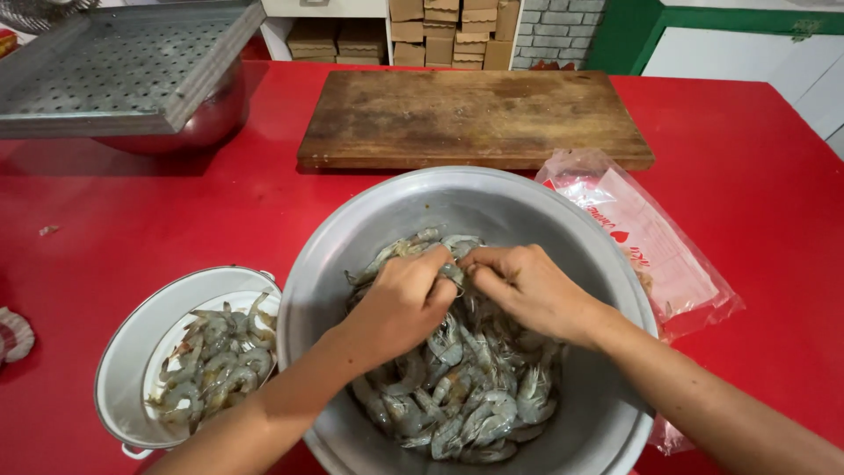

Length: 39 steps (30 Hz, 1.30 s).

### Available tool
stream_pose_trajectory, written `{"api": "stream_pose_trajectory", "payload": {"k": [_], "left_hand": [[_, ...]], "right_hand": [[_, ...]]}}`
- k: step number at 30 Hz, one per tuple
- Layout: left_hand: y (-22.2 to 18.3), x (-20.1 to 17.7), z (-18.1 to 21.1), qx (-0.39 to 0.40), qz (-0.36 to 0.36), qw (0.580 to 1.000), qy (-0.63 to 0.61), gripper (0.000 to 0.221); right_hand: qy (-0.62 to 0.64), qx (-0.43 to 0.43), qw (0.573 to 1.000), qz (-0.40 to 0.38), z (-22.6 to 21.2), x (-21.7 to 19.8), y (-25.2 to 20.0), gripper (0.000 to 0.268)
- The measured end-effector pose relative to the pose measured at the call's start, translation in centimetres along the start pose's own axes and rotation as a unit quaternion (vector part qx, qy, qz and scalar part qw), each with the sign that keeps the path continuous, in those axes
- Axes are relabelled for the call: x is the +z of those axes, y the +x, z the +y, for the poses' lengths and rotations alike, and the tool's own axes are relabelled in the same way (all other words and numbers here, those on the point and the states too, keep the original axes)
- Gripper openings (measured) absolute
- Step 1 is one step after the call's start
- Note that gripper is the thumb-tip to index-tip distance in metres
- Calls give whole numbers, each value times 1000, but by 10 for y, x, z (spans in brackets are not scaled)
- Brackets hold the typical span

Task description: Peeling raw shrimp by hand and placing them into a separate bowl

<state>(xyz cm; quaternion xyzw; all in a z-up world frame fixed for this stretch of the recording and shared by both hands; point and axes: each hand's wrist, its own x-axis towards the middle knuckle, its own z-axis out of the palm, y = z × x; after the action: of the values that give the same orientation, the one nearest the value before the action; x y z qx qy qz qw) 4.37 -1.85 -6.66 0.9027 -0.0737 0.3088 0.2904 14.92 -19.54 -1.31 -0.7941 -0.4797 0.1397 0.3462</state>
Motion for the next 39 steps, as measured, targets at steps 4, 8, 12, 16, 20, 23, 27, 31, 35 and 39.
{"api": "stream_pose_trajectory", "payload": {"k": [4,8,12,16,20,23,27,31,35,39], "left_hand": [[2,-10,7,-37,-45,997,-45,14],[5,-24,26,-7,-74,994,-83,27],[4,-17,19,35,-80,996,-28,18],[6,-14,19,55,-85,994,-36,15],[6,-15,21,8,-88,995,-45,15],[7,-20,27,-2,-73,996,-57,20],[10,-29,29,-78,-116,982,-129,24],[9,-22,30,-99,-112,981,-122,21],[7,-22,28,-111,-109,981,-113,19],[12,-30,36,-142,-96,979,-111,15]], "right_hand": [[37,18,999,29,0,1,-1,24],[23,13,999,30,-8,-2,-6,19],[-28,-24,999,27,-2,-1,-4,13],[-76,-39,996,21,6,1,-3,14],[-39,-32,997,50,0,1,-6,14],[-48,-20,997,65,-3,1,-7,14],[-53,11,996,64,-6,1,-11,15],[-61,27,996,58,-11,4,-12,14],[-24,27,996,87,0,6,-11,15],[75,60,990,104,-1,2,-9,11]]}}
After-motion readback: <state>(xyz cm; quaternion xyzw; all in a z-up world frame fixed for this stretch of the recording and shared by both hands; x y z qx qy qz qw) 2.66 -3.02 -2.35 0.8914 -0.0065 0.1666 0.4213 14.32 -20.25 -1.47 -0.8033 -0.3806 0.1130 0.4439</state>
